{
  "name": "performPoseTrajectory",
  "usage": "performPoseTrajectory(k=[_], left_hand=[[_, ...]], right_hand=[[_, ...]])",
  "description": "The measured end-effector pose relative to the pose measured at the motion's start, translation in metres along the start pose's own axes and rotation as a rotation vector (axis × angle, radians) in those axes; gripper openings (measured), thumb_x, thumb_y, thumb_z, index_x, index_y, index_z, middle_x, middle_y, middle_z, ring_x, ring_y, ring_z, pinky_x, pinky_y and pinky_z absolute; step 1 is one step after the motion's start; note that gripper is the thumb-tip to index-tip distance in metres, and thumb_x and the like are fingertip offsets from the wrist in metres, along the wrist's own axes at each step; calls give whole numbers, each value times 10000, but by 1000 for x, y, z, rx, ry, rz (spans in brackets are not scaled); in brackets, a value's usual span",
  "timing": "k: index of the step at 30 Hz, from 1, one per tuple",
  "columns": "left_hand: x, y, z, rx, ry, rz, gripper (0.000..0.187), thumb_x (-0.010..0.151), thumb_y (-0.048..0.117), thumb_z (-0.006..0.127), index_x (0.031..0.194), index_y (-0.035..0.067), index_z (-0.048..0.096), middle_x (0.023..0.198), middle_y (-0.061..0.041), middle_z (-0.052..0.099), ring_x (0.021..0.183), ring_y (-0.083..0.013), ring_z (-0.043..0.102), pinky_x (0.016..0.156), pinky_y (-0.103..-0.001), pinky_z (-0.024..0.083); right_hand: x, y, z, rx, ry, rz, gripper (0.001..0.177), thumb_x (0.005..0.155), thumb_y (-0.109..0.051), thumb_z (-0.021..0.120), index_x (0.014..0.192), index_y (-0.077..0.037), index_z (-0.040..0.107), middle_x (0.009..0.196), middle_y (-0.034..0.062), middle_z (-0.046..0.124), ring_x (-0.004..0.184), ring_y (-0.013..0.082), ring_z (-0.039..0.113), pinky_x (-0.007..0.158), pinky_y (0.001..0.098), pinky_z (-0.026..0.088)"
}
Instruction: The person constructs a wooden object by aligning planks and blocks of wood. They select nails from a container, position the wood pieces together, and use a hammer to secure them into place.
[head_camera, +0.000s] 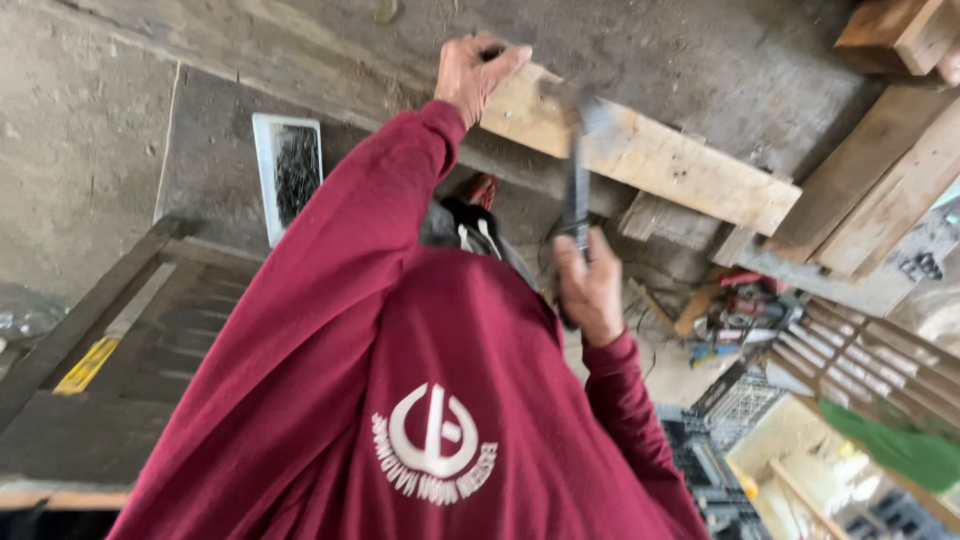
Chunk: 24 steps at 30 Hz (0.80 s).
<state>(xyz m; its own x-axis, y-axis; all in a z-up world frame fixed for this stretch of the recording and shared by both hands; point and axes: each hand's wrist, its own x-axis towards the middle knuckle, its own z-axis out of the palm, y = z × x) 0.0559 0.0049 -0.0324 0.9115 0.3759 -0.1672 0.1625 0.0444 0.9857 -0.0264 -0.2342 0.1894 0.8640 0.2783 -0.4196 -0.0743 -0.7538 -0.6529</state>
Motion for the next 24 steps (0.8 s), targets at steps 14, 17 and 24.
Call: performPoseTrajectory(k=[14,17,24], left_hand=[[8,-1,3,-198,17,-63,317,906,317,828,880,4,782,699,33,674,642,-47,567,567,-286,502],[-7,-10,3,-238,-29,-184,363,921,324,811,828,-17,732,671,44,604,618,-59,496,528,-302,421],[12,-16,2,-105,-16,-248,384,919,305,798,815,-56,719,642,14,569,613,-83,483,534,-312,411]], right_hand=[[6,27,19,43,-83,59,342,1018,-361,617,959,-25,586,658,87,573,597,141,520,554,339,464],[-10,46,38,197,-40,119,357,987,-356,674,976,-11,579,675,83,521,631,127,452,536,356,428],[5,49,14,-112,-79,162,344,951,-364,728,958,-37,621,685,162,608,605,290,642,578,379,490]])
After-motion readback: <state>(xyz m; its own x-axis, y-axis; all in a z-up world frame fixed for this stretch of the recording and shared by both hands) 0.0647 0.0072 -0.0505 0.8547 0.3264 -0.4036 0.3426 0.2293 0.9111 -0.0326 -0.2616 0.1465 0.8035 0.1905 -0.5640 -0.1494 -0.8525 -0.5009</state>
